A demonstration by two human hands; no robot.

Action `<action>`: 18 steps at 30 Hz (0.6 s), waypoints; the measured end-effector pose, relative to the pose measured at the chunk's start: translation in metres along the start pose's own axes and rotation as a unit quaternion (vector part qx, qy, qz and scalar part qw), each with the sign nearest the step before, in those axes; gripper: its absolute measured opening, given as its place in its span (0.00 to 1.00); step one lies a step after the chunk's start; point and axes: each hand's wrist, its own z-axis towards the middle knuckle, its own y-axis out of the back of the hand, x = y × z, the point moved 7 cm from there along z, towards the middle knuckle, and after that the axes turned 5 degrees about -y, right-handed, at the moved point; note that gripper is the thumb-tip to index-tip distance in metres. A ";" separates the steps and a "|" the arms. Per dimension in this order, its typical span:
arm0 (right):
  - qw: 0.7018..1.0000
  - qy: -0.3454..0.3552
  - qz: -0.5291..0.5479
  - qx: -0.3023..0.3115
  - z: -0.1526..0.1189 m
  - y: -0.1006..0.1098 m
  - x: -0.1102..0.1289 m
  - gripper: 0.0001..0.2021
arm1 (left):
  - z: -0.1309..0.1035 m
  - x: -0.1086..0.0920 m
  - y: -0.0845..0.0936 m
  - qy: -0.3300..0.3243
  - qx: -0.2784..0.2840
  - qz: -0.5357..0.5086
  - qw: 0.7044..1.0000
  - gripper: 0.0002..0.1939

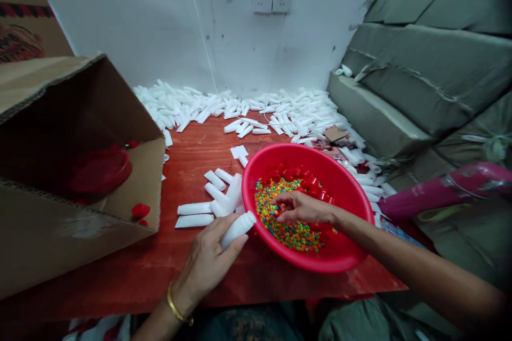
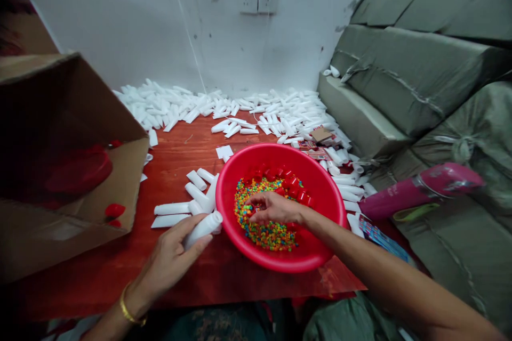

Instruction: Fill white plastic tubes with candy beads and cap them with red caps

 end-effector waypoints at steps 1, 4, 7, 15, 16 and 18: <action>0.998 0.013 0.058 0.007 -0.005 0.001 0.002 0.18 | 0.006 -0.009 -0.002 -0.015 0.000 -0.005 1.000 0.17; 0.989 0.068 0.129 -0.016 -0.020 0.003 0.013 0.17 | 0.026 -0.031 -0.008 -0.052 0.004 0.007 0.999 0.16; 0.988 0.097 0.065 -0.100 -0.033 0.008 0.020 0.16 | 0.043 -0.045 -0.014 -0.071 0.022 0.033 0.997 0.16; 0.939 0.204 -0.169 -0.218 -0.063 0.009 0.047 0.13 | 0.054 -0.059 -0.015 -0.072 0.056 0.098 0.991 0.13; 0.935 0.211 -0.185 -0.217 -0.064 0.008 0.048 0.13 | 0.054 -0.060 -0.013 -0.074 0.054 0.101 0.991 0.12; 0.925 0.222 -0.218 -0.217 -0.065 0.006 0.050 0.14 | 0.054 -0.061 -0.009 -0.076 0.053 0.109 0.990 0.12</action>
